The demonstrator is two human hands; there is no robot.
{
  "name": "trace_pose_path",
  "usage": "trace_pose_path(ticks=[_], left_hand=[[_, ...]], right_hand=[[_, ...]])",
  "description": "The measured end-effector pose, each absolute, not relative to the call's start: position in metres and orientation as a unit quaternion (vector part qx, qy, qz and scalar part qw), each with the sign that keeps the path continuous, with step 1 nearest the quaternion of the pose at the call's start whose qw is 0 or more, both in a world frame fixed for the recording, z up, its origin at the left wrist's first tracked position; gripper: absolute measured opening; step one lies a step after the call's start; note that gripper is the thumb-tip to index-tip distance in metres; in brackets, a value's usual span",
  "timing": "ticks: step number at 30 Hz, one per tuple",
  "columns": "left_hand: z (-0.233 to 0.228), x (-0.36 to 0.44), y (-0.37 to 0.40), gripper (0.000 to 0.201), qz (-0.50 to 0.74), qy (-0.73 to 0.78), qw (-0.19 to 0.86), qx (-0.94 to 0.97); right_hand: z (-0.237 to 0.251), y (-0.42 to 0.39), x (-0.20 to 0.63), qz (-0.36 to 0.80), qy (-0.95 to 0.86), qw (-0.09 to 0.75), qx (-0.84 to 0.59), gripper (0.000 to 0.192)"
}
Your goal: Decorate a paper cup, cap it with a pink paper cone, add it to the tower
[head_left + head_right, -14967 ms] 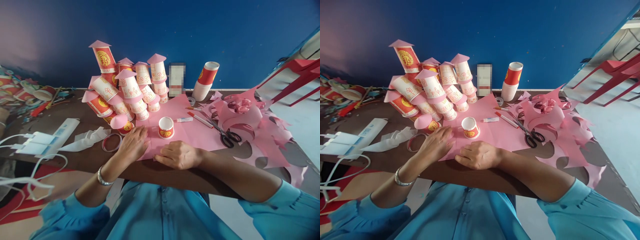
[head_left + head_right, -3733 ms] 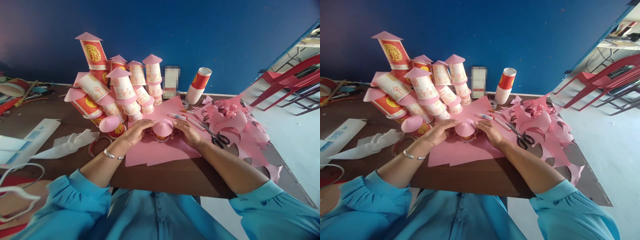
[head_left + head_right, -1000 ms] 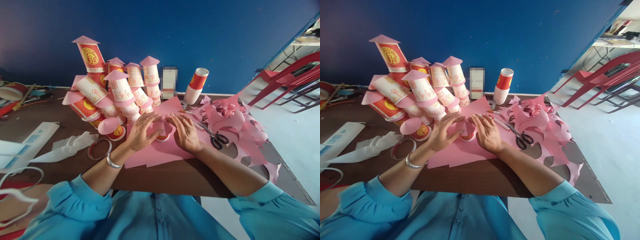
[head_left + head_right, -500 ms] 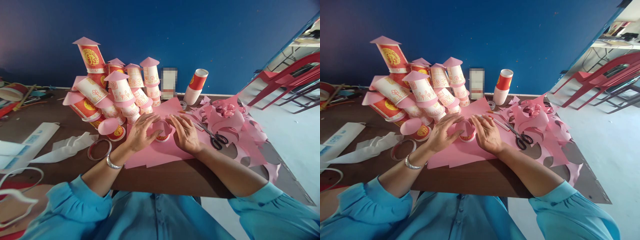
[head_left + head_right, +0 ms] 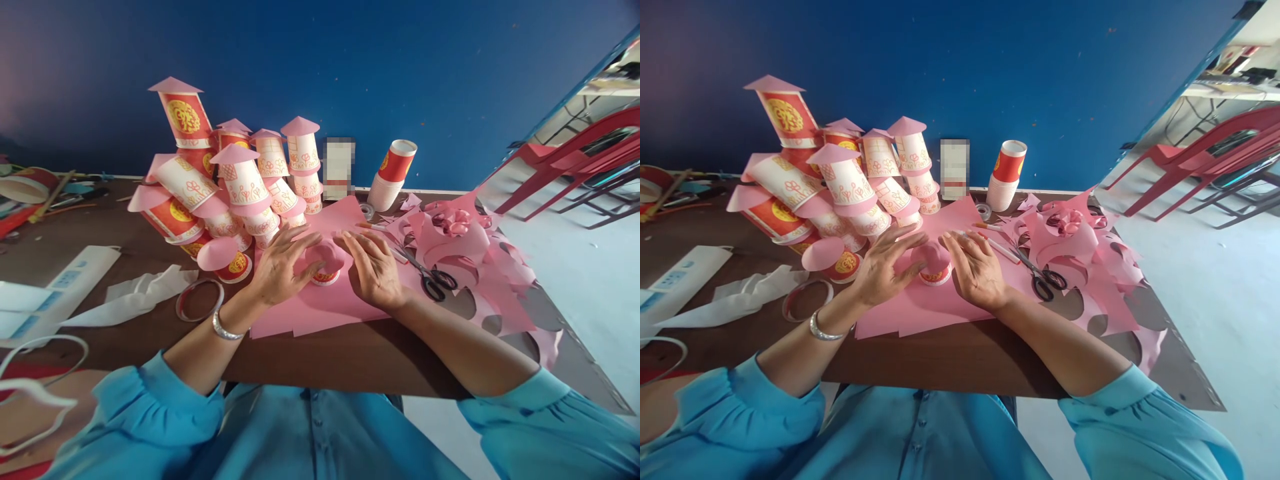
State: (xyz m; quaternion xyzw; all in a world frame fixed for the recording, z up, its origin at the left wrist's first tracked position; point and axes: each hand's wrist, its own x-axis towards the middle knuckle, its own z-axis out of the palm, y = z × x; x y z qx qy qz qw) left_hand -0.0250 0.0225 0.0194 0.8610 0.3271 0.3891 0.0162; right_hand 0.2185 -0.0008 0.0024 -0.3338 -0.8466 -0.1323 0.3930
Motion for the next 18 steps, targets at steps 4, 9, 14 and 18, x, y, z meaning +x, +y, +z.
trace_pose_path(ticks=[4,9,14,18], left_hand=[[0.022,-0.027,0.02,0.044,0.376,0.342,-0.002,0.861],[0.026,-0.028,0.016,0.038,0.356,0.346,-0.035,0.867],[0.028,-0.026,0.015,0.036,0.352,0.342,-0.044,0.87],[0.03,-0.027,0.014,0.037,0.351,0.34,-0.05,0.871]], right_hand=[[0.004,-0.005,0.22,-0.118,-0.842,0.394,-0.348,0.08],[0.001,-0.01,0.223,-0.128,-0.848,0.376,-0.35,0.078],[-0.001,-0.011,0.224,-0.103,-0.863,0.356,-0.343,0.066],[0.001,-0.012,0.224,-0.114,-0.86,0.364,-0.338,0.065]])
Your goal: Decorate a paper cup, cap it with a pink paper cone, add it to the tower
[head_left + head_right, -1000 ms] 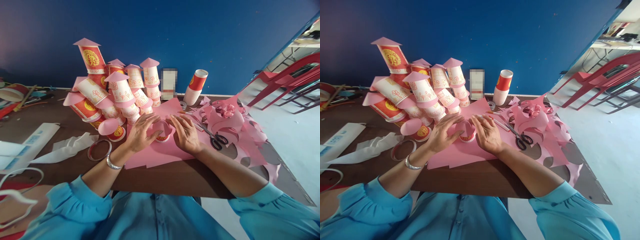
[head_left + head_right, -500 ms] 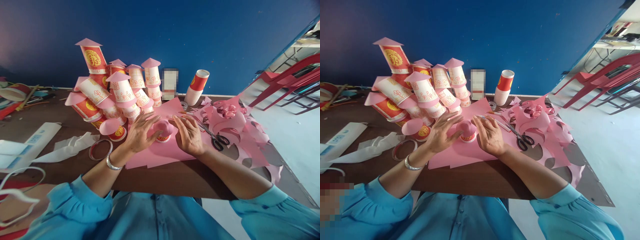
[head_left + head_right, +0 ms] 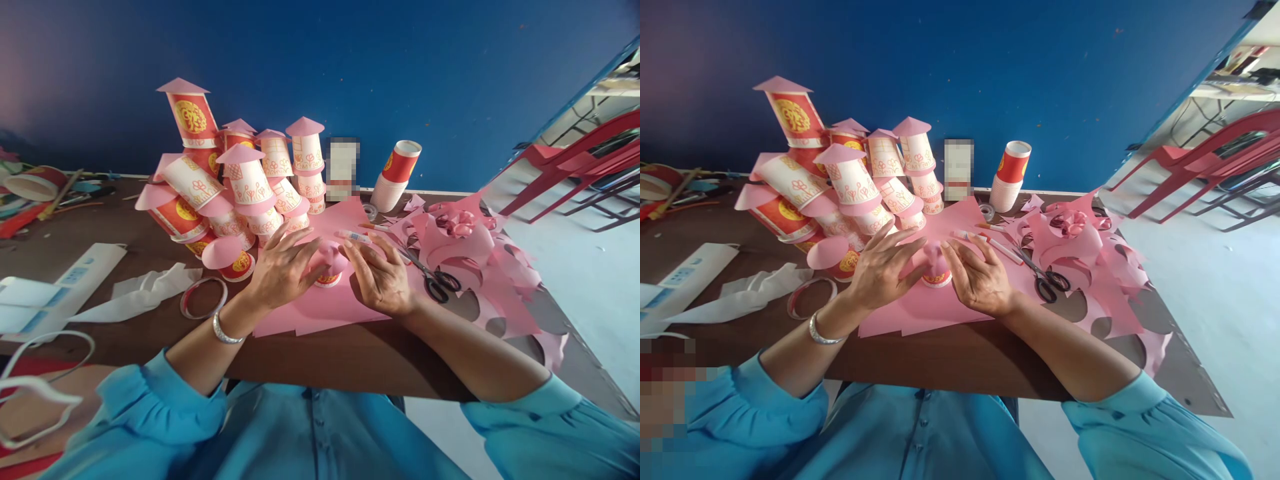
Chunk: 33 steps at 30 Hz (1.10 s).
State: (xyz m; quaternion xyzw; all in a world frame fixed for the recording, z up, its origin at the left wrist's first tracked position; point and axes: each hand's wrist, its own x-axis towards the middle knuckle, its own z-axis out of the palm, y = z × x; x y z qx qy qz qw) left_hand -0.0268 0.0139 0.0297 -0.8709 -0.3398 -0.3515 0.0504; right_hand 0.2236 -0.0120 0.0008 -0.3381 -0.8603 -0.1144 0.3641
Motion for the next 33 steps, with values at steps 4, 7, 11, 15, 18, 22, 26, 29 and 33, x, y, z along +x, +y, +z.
trace_pose_path(ticks=[4,7,11,15,18,22,26,29,33], left_hand=[[0.031,-0.029,0.013,0.039,-0.357,-0.351,0.044,-0.865],[0.031,-0.028,0.012,0.037,-0.353,-0.343,0.062,-0.868],[0.032,-0.027,0.011,0.034,-0.356,-0.319,0.097,-0.873],[0.033,-0.027,0.012,0.039,-0.375,-0.32,0.081,-0.866],[0.031,-0.028,0.016,0.046,-0.397,-0.332,0.005,-0.855],[0.028,-0.028,0.019,0.047,-0.401,-0.339,-0.143,-0.839],[0.027,-0.026,0.02,0.045,-0.39,-0.341,-0.205,-0.83],[0.027,-0.025,0.019,0.047,-0.392,-0.347,-0.209,-0.826],[0.029,-0.025,0.018,0.045,-0.391,-0.348,-0.219,-0.824]], right_hand=[[0.002,-0.014,0.222,-0.106,-0.873,0.334,-0.339,0.067],[0.001,-0.013,0.221,-0.111,-0.878,0.323,-0.334,0.067],[0.002,-0.013,0.221,-0.15,-0.873,0.334,-0.322,0.072],[0.012,-0.014,0.216,-0.136,-0.848,0.394,-0.327,0.073],[0.022,-0.015,0.211,-0.055,-0.816,0.448,-0.362,0.064],[0.023,-0.012,0.208,0.159,-0.781,0.457,-0.394,0.064],[0.014,-0.007,0.207,0.271,-0.745,0.463,-0.396,0.07],[0.01,-0.006,0.206,0.283,-0.734,0.462,-0.41,0.07],[0.011,-0.007,0.205,0.294,-0.728,0.468,-0.407,0.069]])
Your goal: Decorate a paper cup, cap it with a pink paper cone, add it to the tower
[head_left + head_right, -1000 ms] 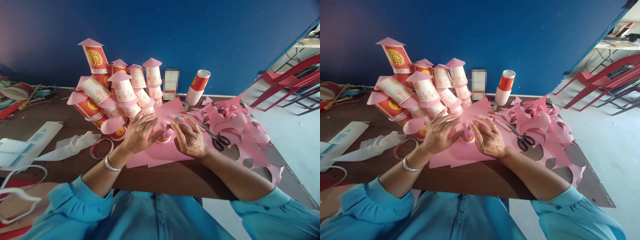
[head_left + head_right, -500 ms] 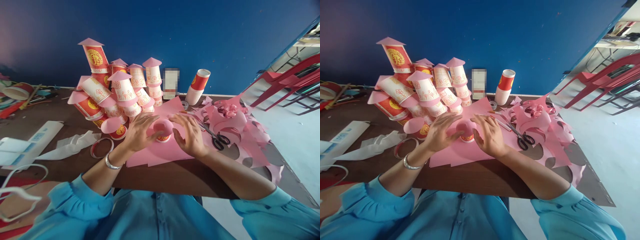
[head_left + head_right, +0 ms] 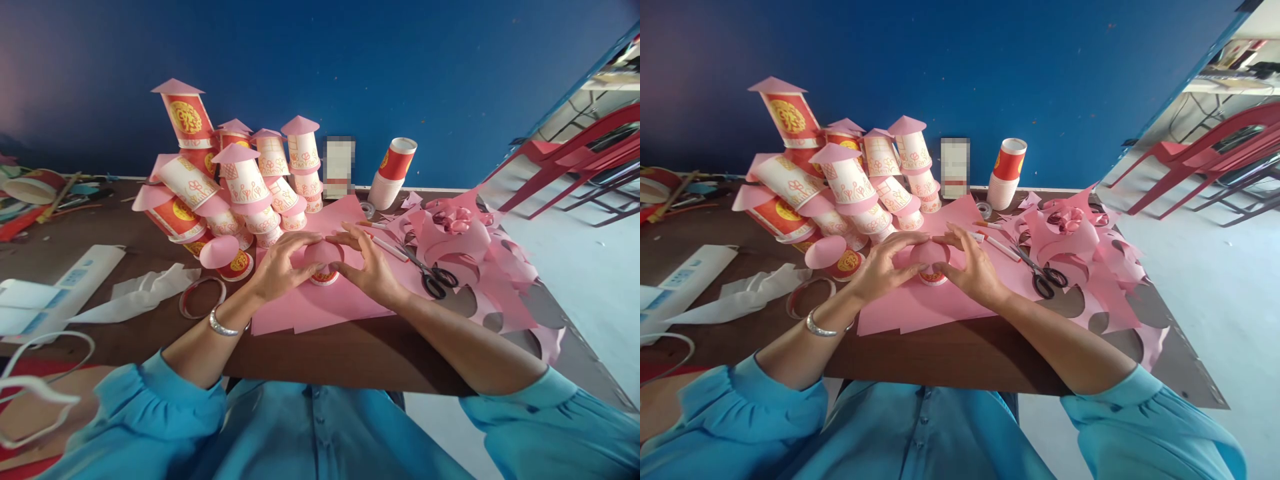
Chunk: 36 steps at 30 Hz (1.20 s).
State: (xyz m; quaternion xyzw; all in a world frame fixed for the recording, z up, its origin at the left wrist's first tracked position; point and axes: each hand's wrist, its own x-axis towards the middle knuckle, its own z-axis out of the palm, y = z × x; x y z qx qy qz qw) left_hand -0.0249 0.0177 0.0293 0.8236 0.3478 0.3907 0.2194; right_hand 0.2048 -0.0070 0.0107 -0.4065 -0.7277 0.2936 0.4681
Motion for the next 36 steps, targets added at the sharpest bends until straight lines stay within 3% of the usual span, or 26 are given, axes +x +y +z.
trace_pose_path(ticks=[11,19,26,36], left_hand=[[0.029,-0.024,0.017,0.043,0.389,0.359,0.242,0.813],[0.036,-0.025,0.016,0.044,0.377,0.372,0.251,0.81],[0.032,-0.027,0.019,0.041,0.389,0.357,0.264,0.807],[0.03,-0.026,0.022,0.041,0.397,0.36,0.252,0.806]], right_hand=[[0.009,-0.007,0.2,0.295,-0.724,0.469,-0.411,0.07],[0.014,-0.007,0.205,0.299,-0.71,0.516,-0.373,0.049],[0.007,-0.006,0.2,0.311,-0.706,0.494,-0.401,0.068],[0.008,-0.007,0.194,0.305,-0.707,0.477,-0.423,0.069]])
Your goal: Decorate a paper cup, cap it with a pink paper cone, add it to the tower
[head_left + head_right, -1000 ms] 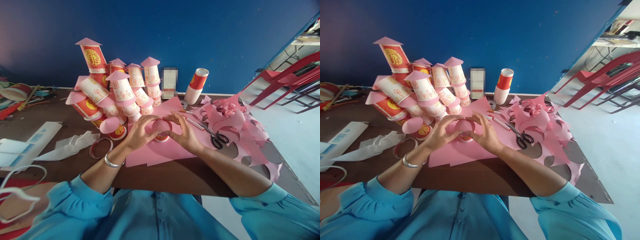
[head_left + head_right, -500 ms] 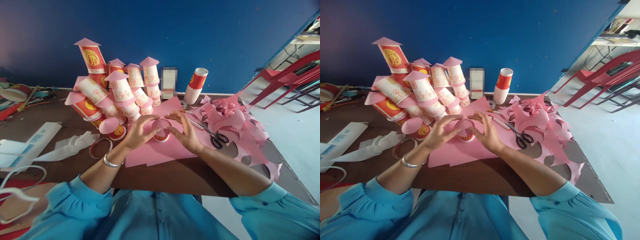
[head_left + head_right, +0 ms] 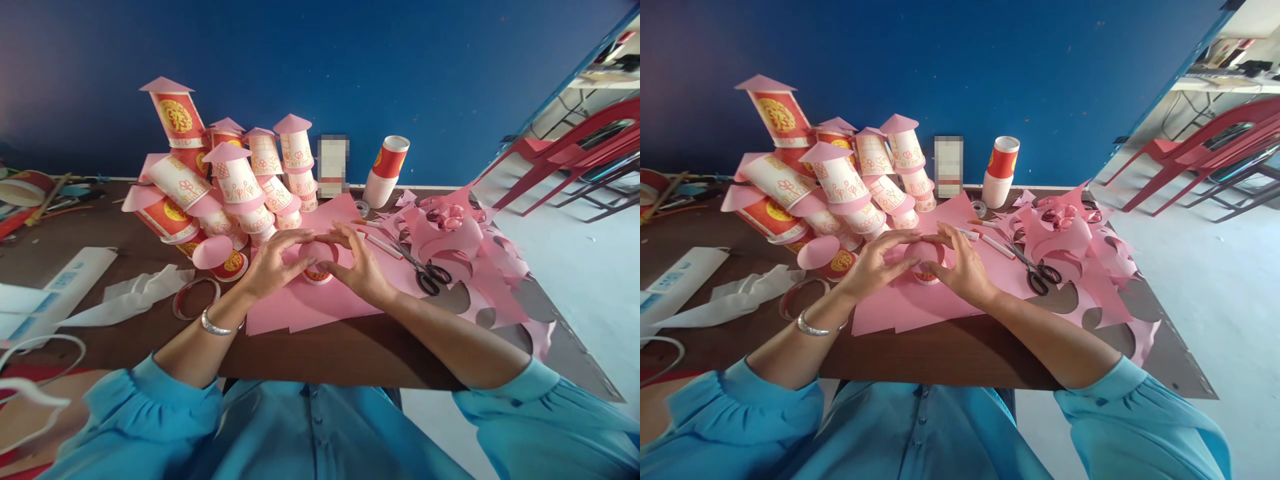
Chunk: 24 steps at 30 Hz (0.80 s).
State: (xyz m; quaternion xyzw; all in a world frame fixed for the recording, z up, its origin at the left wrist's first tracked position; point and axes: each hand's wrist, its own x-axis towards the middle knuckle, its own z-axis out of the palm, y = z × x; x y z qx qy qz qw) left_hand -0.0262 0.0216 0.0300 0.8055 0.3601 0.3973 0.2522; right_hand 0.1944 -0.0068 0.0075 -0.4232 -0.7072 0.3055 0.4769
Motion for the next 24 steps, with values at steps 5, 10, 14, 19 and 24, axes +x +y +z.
trace_pose_path(ticks=[5,10,14,19,24], left_hand=[[0.035,-0.029,0.02,0.048,0.392,0.364,0.265,0.802],[0.04,-0.03,0.02,0.047,0.399,0.397,0.281,0.777],[0.039,-0.031,0.02,0.052,0.388,0.403,0.293,0.775],[0.033,-0.03,0.021,0.06,0.374,0.389,0.308,0.784],[0.027,-0.029,0.024,0.062,0.354,0.384,0.299,0.799]], right_hand=[[0.011,-0.008,0.201,0.298,-0.706,0.503,-0.399,0.053],[0.014,-0.003,0.209,0.263,-0.679,0.551,-0.407,0.029],[0.005,0.011,0.217,0.228,-0.656,0.53,-0.486,0.021],[-0.011,0.022,0.223,0.188,-0.712,0.419,-0.531,0.025],[-0.021,0.022,0.221,0.133,-0.796,0.367,-0.463,0.06]])
